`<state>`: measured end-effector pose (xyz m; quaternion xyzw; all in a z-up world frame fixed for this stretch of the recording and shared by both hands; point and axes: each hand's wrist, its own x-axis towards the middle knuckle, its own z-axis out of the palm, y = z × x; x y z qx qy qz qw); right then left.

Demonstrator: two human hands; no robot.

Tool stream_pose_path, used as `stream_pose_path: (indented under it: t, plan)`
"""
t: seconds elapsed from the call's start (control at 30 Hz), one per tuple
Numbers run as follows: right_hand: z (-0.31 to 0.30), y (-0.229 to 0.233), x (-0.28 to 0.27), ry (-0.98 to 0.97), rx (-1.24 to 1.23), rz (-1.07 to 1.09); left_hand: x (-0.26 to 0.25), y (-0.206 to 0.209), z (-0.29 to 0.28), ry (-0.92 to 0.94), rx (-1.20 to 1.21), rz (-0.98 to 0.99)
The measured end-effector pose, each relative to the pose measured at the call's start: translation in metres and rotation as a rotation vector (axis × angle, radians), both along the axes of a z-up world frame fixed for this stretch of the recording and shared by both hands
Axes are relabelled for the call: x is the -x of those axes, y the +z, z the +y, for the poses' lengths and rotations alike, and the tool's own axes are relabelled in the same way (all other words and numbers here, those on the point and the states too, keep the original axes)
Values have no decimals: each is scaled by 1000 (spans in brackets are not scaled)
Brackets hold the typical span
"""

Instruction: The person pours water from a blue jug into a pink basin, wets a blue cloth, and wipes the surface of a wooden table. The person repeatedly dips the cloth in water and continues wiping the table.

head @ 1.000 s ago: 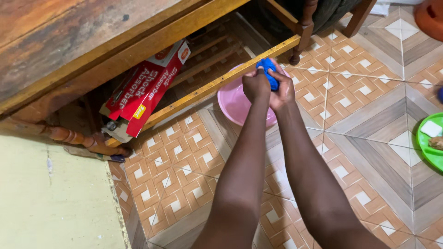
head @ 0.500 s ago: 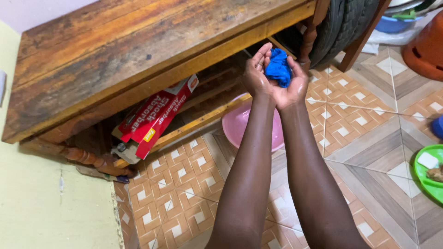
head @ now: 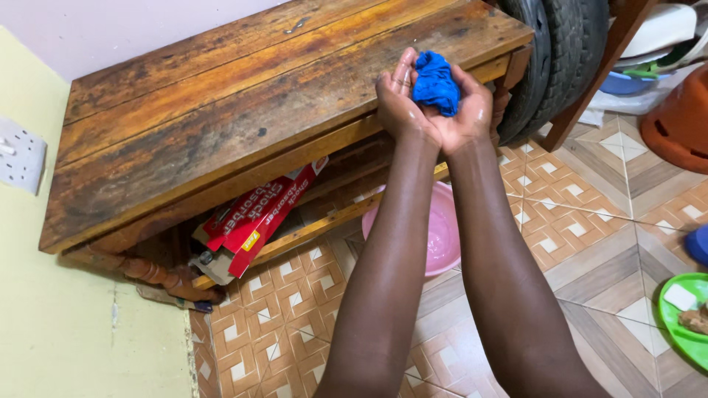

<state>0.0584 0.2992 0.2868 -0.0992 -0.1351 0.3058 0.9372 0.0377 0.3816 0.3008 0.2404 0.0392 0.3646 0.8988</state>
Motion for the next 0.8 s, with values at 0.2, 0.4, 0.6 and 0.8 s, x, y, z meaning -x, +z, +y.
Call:
stream_pose_path:
  t: [0.2,0.4,0.6,0.8]
  plan:
    - [35,28,-30,34,-8,16,-15,35,28,8,-1,-14]
    - [66,53,-42,27,62,63,-34,47,62,20,-49,-18]
    - [94,56,-42,23,101,100,-49,36,95,21,-59,37]
    - [124,39,-49,20,178,91,-60,18,123,-4,-1,124]
